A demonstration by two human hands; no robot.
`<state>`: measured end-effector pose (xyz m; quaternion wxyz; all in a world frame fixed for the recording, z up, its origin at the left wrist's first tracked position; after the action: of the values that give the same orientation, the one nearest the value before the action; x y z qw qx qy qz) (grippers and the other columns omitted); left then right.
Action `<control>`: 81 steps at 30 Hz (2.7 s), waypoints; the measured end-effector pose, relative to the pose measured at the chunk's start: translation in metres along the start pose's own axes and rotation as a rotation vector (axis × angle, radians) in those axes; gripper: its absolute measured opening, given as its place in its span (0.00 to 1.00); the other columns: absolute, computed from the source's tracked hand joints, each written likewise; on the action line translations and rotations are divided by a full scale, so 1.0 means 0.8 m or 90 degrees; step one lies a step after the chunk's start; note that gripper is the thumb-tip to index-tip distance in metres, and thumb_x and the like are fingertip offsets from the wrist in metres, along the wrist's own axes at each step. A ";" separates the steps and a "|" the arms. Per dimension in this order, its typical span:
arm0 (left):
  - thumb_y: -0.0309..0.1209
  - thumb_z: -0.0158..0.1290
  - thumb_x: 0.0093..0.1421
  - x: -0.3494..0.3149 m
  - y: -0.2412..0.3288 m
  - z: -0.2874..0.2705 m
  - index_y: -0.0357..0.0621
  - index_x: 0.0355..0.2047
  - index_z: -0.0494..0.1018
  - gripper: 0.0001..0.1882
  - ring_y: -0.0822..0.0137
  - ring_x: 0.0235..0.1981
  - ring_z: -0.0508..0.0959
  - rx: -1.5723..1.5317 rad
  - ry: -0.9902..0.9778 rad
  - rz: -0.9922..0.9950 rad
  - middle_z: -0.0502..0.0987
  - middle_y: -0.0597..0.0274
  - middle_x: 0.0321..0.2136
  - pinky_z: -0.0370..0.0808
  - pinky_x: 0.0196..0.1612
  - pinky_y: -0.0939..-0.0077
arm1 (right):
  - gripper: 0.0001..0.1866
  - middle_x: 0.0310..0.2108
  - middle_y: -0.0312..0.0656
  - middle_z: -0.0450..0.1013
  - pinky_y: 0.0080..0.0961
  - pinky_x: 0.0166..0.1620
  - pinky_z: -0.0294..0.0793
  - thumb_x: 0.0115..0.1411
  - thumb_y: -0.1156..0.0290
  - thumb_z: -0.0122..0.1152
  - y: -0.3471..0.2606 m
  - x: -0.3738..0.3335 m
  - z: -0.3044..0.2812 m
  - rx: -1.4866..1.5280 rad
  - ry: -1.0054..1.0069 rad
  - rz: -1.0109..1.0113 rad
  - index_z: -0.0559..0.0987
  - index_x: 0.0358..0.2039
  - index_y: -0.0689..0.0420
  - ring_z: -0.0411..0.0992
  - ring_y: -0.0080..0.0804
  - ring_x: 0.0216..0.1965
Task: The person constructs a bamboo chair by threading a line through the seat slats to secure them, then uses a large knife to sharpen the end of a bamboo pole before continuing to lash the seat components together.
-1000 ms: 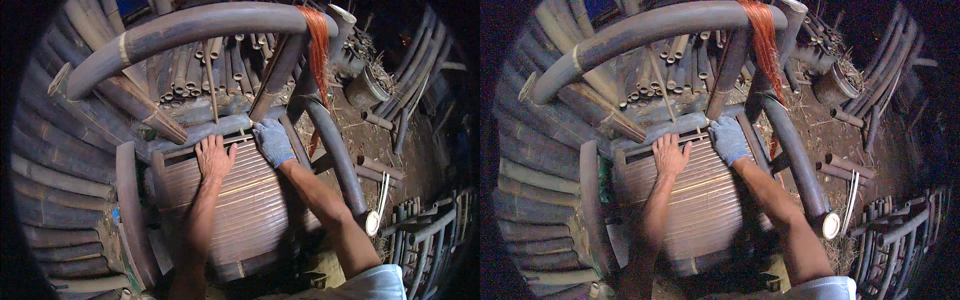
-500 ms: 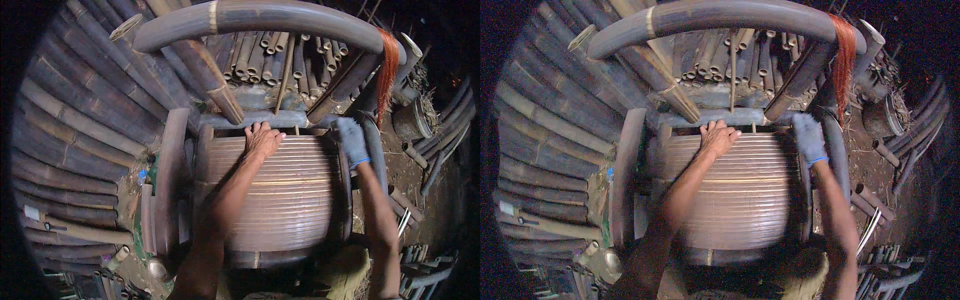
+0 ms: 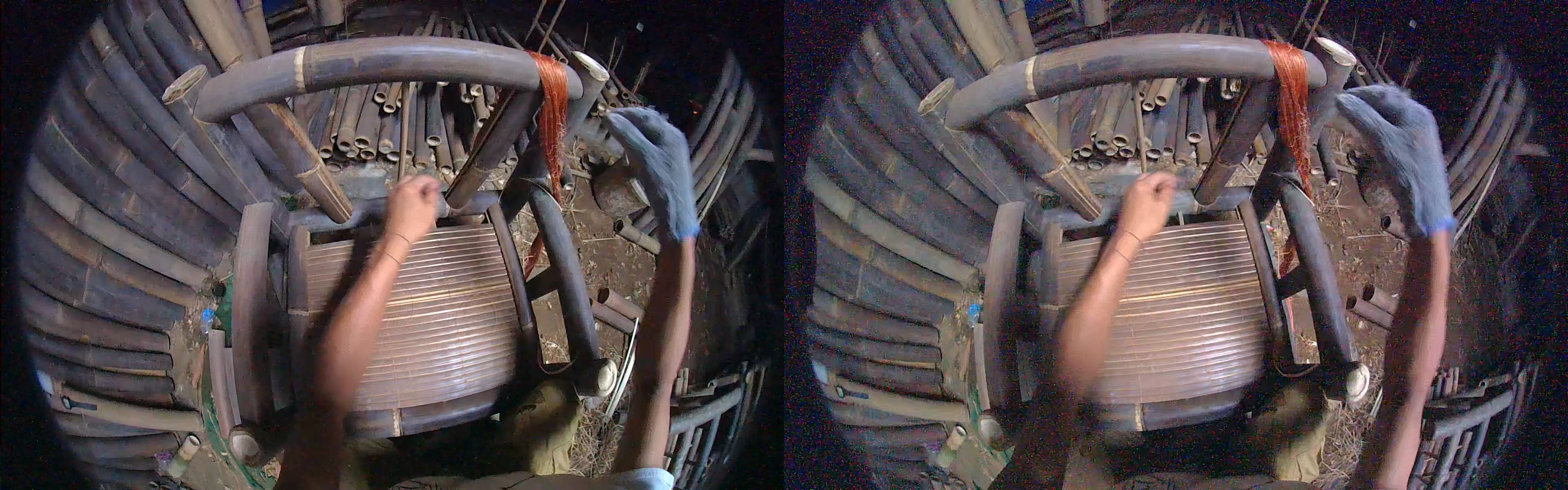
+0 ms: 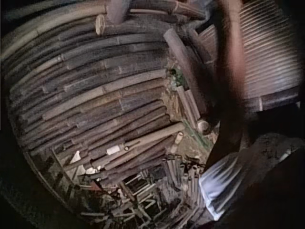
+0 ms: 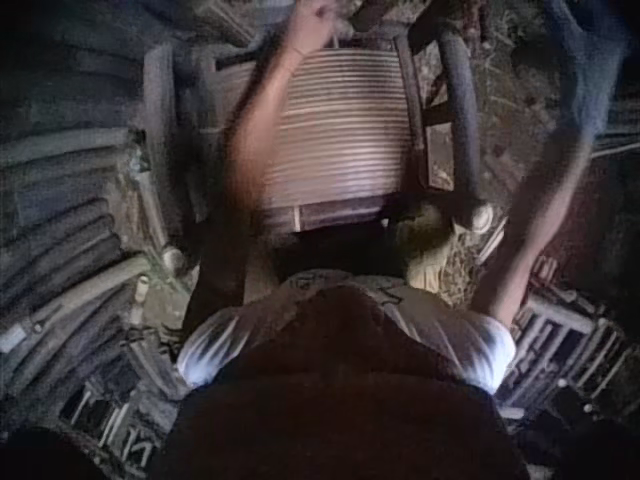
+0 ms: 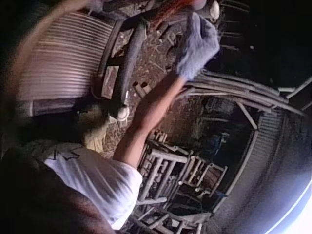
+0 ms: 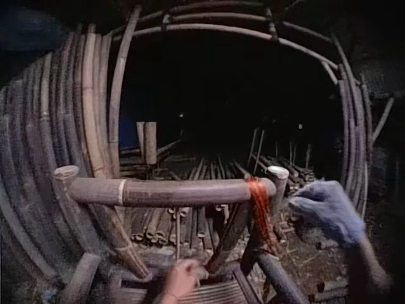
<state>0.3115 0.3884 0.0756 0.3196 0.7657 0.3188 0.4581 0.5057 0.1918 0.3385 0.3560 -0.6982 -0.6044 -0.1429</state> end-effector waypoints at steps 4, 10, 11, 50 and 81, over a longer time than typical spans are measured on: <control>0.34 0.48 0.55 -0.007 -0.170 0.028 0.37 0.36 0.80 0.16 0.43 0.46 0.78 0.398 -0.380 -0.155 0.79 0.41 0.40 0.75 0.49 0.57 | 0.12 0.30 0.49 0.78 0.38 0.38 0.76 0.57 0.63 0.62 0.104 -0.005 0.157 -0.077 -0.066 0.092 0.83 0.36 0.57 0.77 0.42 0.32; 0.35 0.40 0.62 -0.045 -0.180 0.109 0.36 0.40 0.79 0.20 0.41 0.47 0.77 0.288 -0.498 -0.290 0.77 0.37 0.44 0.72 0.53 0.56 | 0.11 0.32 0.53 0.78 0.46 0.40 0.77 0.56 0.65 0.55 0.113 -0.124 0.386 -0.302 -0.306 0.162 0.81 0.35 0.55 0.78 0.52 0.36; 0.35 0.41 0.61 -0.044 -0.185 0.109 0.36 0.42 0.78 0.20 0.42 0.50 0.76 0.284 -0.534 -0.282 0.75 0.38 0.47 0.71 0.55 0.58 | 0.13 0.32 0.55 0.78 0.45 0.41 0.77 0.56 0.62 0.57 0.114 -0.133 0.419 -0.289 -0.324 0.171 0.82 0.35 0.55 0.78 0.53 0.36; 0.33 0.54 0.61 -0.039 -0.163 0.052 0.37 0.37 0.77 0.11 0.69 0.27 0.80 -0.389 -0.355 -0.562 0.71 0.70 0.16 0.74 0.30 0.79 | 0.10 0.28 0.38 0.72 0.31 0.41 0.73 0.65 0.68 0.53 0.039 -0.106 0.257 0.465 -0.611 0.114 0.79 0.32 0.60 0.72 0.28 0.34; 0.53 0.40 0.65 -0.075 -0.189 0.109 0.46 0.48 0.75 0.27 0.46 0.55 0.72 0.319 -0.480 -0.275 0.74 0.47 0.52 0.66 0.58 0.51 | 0.22 0.42 0.56 0.76 0.45 0.48 0.74 0.56 0.56 0.60 0.054 -0.178 0.393 -0.128 -0.441 0.045 0.76 0.46 0.56 0.74 0.56 0.45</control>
<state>0.3382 0.4144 -0.1051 0.3060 0.8479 0.4324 -0.0179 0.4414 0.2963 0.0130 0.0639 -0.7575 -0.6473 0.0560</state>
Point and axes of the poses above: each hand's wrist, its own x-axis towards the middle knuckle, its own z-axis out of the palm, y = z × x, the point moved 8 cm from there along x, towards the middle knuckle
